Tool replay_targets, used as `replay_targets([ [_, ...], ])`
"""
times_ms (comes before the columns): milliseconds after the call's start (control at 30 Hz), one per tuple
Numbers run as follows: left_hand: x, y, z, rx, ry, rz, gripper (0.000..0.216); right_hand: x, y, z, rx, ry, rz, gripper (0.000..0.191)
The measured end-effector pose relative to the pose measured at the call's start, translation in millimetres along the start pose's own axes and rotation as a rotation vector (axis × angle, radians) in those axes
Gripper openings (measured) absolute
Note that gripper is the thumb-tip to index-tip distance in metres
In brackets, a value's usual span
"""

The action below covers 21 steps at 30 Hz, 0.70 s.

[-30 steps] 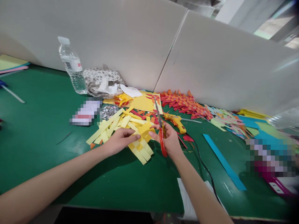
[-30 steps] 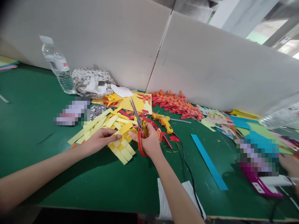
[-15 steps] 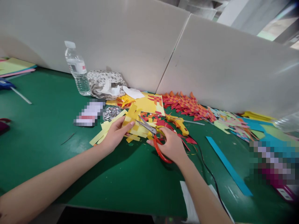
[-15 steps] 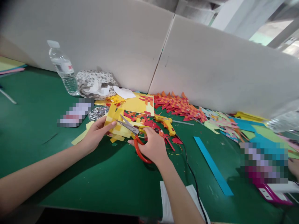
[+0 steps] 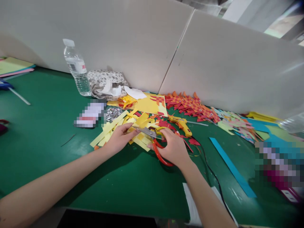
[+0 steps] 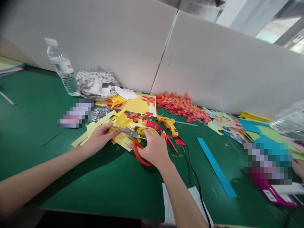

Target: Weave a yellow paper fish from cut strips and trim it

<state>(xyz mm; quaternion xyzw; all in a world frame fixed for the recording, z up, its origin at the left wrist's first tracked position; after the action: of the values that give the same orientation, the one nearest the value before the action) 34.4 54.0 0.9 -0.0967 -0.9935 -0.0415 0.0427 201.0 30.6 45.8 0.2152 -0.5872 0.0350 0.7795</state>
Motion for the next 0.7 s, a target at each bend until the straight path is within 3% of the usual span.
replay_targets([
  [700, -2.0, -4.3, -3.4, -0.004, -0.055, 0.029, 0.023, -0.7, -1.6, 5.8, 0.005, 0.020, 0.011, 0.037],
])
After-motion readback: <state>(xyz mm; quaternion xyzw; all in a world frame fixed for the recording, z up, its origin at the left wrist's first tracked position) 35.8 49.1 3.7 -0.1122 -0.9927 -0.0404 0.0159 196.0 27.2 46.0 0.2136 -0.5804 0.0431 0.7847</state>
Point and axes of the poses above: each hand's wrist, its own y-axis towards the middle knuckle, its own x-axis out of the back of the hand, z = x × y, the point moved 9 cm from there along y, towards the middle knuckle, and after that the axes turned 1 degree about z, right-handed, at the moved point
